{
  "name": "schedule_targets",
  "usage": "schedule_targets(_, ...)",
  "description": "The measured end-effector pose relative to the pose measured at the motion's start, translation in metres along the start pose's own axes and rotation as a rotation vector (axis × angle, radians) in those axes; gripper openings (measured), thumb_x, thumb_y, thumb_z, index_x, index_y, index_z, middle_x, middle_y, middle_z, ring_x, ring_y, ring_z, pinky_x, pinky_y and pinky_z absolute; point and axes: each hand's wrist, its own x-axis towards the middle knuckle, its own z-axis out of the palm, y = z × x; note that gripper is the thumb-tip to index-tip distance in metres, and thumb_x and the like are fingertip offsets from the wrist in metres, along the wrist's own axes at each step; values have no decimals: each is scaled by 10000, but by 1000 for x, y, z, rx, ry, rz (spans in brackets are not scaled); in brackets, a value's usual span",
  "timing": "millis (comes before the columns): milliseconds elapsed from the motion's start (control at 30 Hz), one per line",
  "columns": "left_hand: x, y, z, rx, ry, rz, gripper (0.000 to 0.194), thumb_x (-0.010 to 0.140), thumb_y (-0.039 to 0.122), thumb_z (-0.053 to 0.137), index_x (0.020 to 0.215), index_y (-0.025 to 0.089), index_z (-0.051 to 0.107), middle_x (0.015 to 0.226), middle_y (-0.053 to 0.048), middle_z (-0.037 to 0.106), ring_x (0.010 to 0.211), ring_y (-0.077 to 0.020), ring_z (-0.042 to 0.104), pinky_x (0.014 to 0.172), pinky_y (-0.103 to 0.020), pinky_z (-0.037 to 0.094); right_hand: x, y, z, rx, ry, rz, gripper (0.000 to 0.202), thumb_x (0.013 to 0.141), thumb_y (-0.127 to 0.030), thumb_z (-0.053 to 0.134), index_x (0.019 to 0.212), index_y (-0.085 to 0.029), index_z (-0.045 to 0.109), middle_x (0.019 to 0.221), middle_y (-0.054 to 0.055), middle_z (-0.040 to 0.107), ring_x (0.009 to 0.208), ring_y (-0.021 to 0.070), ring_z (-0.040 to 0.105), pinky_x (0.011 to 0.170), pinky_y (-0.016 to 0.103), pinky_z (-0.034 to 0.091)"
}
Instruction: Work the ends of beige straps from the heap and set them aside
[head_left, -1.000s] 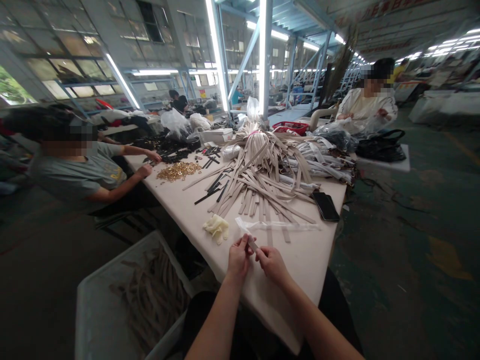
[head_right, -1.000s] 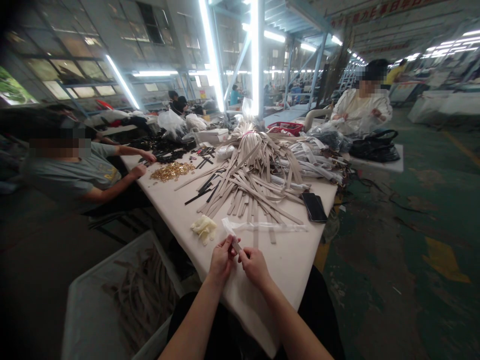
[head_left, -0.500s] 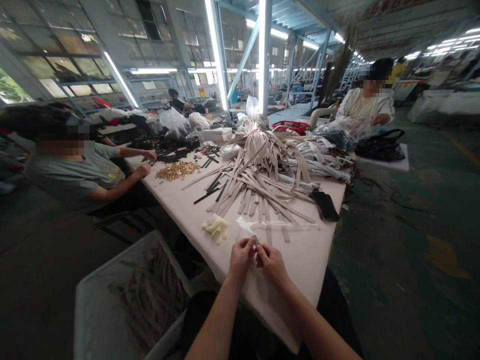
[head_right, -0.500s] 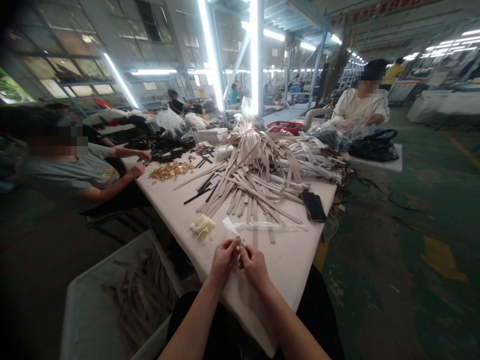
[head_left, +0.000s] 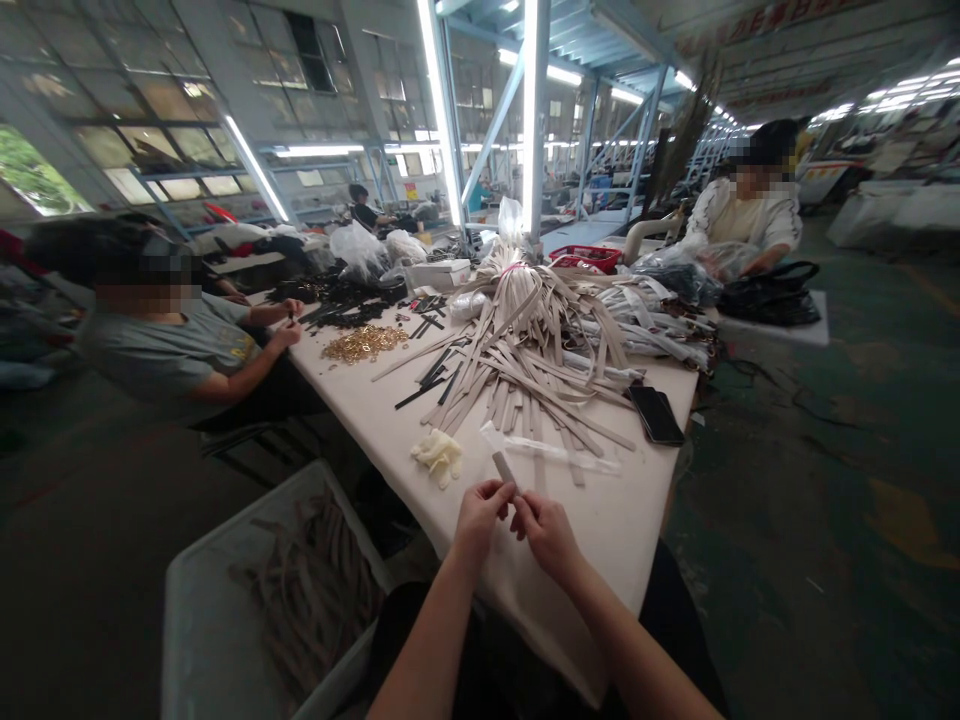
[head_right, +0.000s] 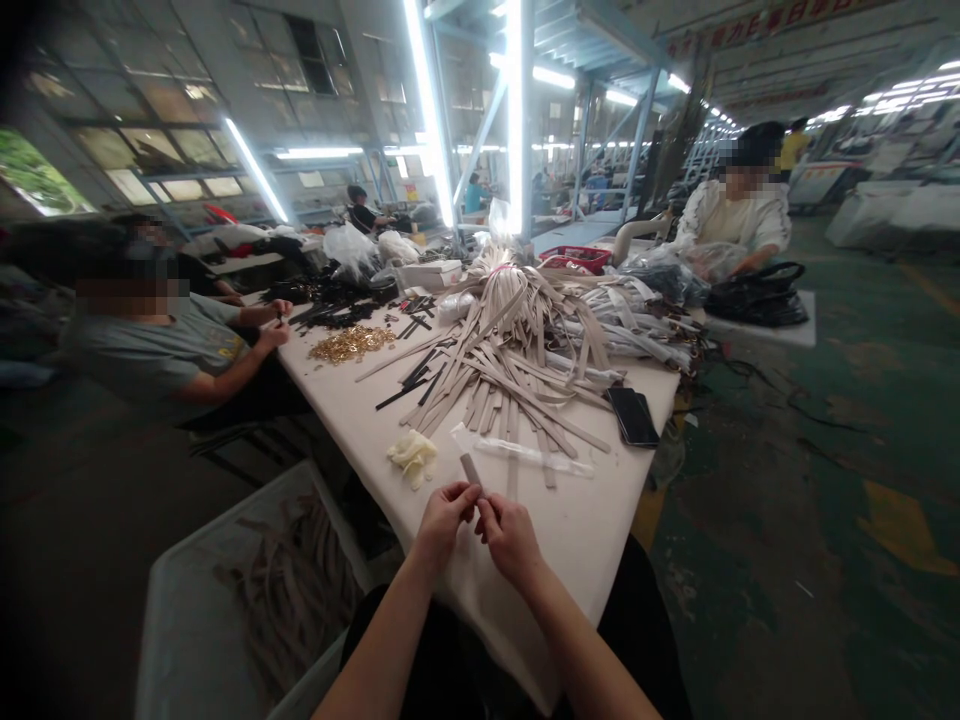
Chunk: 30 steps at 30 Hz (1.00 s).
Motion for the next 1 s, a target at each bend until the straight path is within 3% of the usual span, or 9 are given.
schedule_targets(133, 0, 21, 1, -119, 105, 117, 341, 699, 436, 814, 742, 135, 658, 554, 36, 500, 499, -73, 416, 505, -208, 322, -5, 3, -4, -107, 48, -118, 305, 978, -368, 485, 799, -200, 665, 793, 53, 714, 806, 208, 672, 793, 302, 471)
schedule_targets(300, -8, 22, 15, 29, 51, 120, 341, 723, 449, 788, 709, 132, 661, 571, 14, 531, 519, -92, 434, 502, -220, 335, -3, 3, -3, -2, 28, -9, 383, 1015, -397, 401, 842, -193, 675, 659, 24, 682, 543, 155, 614, 555, 248, 441)
schedule_targets(400, -10, 19, 19, 108, 27, 73, 363, 709, 469, 790, 698, 126, 671, 569, 4, 542, 509, -101, 438, 485, -230, 329, -3, -1, -7, 48, 42, -29, 410, 1020, -408, 386, 815, -193, 668, 662, 24, 685, 575, 156, 633, 590, 247, 457)
schedule_targets(567, -5, 27, 12, -67, 167, 201, 312, 724, 423, 792, 719, 146, 648, 574, 33, 496, 525, -84, 402, 514, -220, 328, -8, 5, -12, -73, 63, -106, 329, 985, -375, 465, 815, -198, 684, 804, 59, 718, 794, 210, 668, 743, 293, 474)
schedule_targets(633, -7, 26, 12, -64, 174, 214, 295, 730, 412, 788, 729, 149, 654, 599, 25, 521, 548, -89, 426, 538, -221, 349, -9, 9, -10, -54, 47, -68, 365, 1003, -381, 423, 827, -196, 683, 743, 50, 707, 703, 194, 659, 677, 280, 474)
schedule_targets(767, -16, 15, 19, 118, 79, 136, 306, 743, 426, 767, 690, 141, 668, 622, -11, 586, 574, -116, 479, 554, -236, 374, -9, 10, -4, 66, 33, -20, 387, 1025, -408, 377, 894, -193, 671, 687, 27, 697, 572, 163, 632, 589, 257, 467)
schedule_targets(867, -18, 16, 21, 177, 56, 121, 306, 750, 424, 758, 681, 141, 665, 632, -16, 597, 571, -118, 474, 543, -237, 367, -10, 8, -6, 86, 55, -64, 373, 1020, -406, 401, 855, -200, 665, 753, 39, 717, 686, 179, 672, 686, 273, 498)
schedule_targets(933, -16, 24, 20, 159, 94, 181, 285, 762, 410, 752, 694, 147, 663, 641, -6, 585, 591, -116, 474, 570, -234, 383, -11, 8, -9, 45, 63, -120, 323, 1006, -388, 442, 877, -207, 677, 854, 49, 732, 825, 199, 683, 866, 321, 491)
schedule_targets(1000, -14, 33, 18, 117, 145, 253, 262, 769, 399, 749, 717, 155, 669, 654, 4, 580, 614, -115, 481, 609, -232, 403, -11, 10, -10, -10, 74, -161, 315, 1004, -365, 448, 866, -212, 686, 891, 48, 731, 897, 207, 673, 1037, 382, 403)
